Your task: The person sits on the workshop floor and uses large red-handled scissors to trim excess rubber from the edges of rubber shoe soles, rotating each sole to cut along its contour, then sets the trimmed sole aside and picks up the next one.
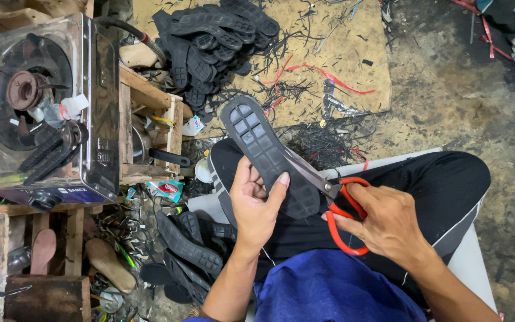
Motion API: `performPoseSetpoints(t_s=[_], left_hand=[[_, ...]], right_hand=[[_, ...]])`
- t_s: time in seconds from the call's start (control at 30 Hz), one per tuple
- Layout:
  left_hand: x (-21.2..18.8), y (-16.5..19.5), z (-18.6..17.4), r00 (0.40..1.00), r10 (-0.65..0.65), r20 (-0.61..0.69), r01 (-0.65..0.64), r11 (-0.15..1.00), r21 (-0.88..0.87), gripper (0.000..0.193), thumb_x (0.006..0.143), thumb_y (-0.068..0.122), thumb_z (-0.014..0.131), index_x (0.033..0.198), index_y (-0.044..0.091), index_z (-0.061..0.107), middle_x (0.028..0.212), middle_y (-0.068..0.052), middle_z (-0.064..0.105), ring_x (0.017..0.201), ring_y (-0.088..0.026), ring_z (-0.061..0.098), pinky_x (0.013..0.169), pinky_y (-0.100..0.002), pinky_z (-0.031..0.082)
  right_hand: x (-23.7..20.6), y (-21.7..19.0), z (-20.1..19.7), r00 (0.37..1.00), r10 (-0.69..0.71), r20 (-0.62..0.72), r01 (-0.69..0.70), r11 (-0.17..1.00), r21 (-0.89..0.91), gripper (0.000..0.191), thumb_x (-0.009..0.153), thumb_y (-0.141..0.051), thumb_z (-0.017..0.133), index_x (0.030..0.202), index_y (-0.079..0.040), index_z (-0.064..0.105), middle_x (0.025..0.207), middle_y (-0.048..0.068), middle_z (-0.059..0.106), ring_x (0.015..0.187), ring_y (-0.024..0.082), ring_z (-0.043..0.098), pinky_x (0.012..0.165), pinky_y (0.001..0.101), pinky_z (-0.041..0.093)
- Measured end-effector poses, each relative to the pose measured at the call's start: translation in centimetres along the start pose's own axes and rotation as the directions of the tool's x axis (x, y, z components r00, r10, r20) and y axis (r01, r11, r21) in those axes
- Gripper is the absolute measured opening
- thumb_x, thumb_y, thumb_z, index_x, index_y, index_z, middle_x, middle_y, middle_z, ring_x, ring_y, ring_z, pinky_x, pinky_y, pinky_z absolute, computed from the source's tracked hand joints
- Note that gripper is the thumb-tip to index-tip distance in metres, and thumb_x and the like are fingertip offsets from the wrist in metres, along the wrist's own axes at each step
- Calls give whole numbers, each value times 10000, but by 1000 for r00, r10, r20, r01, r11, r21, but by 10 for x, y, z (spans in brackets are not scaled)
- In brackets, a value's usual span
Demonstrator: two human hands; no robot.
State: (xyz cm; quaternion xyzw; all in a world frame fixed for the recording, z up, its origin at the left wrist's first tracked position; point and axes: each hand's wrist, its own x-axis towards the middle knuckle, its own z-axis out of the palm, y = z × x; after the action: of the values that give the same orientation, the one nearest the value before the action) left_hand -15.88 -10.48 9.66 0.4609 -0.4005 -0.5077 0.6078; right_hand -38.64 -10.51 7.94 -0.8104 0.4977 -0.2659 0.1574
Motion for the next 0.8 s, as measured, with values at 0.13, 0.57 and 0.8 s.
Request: performPoseSetpoints(t_s=[0.13, 0.57, 0.8], left_hand=[[3, -4, 0, 1000, -4, 14, 4, 1000, -25, 442, 949, -72, 682, 1355, -44, 509, 1166, -88, 692, 1062, -120, 665, 944, -260, 545], [20, -11, -20, 974, -213, 73, 223, 863, -454, 446, 988, -16, 650, 1414, -49, 524, 1193, -92, 694, 1053, -136, 658, 939, -277, 528], [22, -7, -20, 997, -80, 15, 80, 939, -334, 497, 944, -68, 654, 1412, -3, 498, 1154, -63, 680, 1022, -114, 658, 914, -253, 536]], right_hand=[[-1, 1, 0, 996, 58, 62, -62, 996, 71, 504, 665, -465, 856, 871, -46, 666, 546, 121, 570, 515, 313, 609, 511, 428, 467], [-5, -9, -1, 979, 110, 172, -144, 969, 200, 466, 683, -406, 873, 899, -54, 660, 559, 136, 589, 514, 323, 619, 489, 426, 467], [-11, -10, 3, 878, 312, 364, -435, 839, 329, 383, 731, -332, 837, 933, -51, 677, 529, 159, 540, 441, 302, 553, 458, 402, 439]])
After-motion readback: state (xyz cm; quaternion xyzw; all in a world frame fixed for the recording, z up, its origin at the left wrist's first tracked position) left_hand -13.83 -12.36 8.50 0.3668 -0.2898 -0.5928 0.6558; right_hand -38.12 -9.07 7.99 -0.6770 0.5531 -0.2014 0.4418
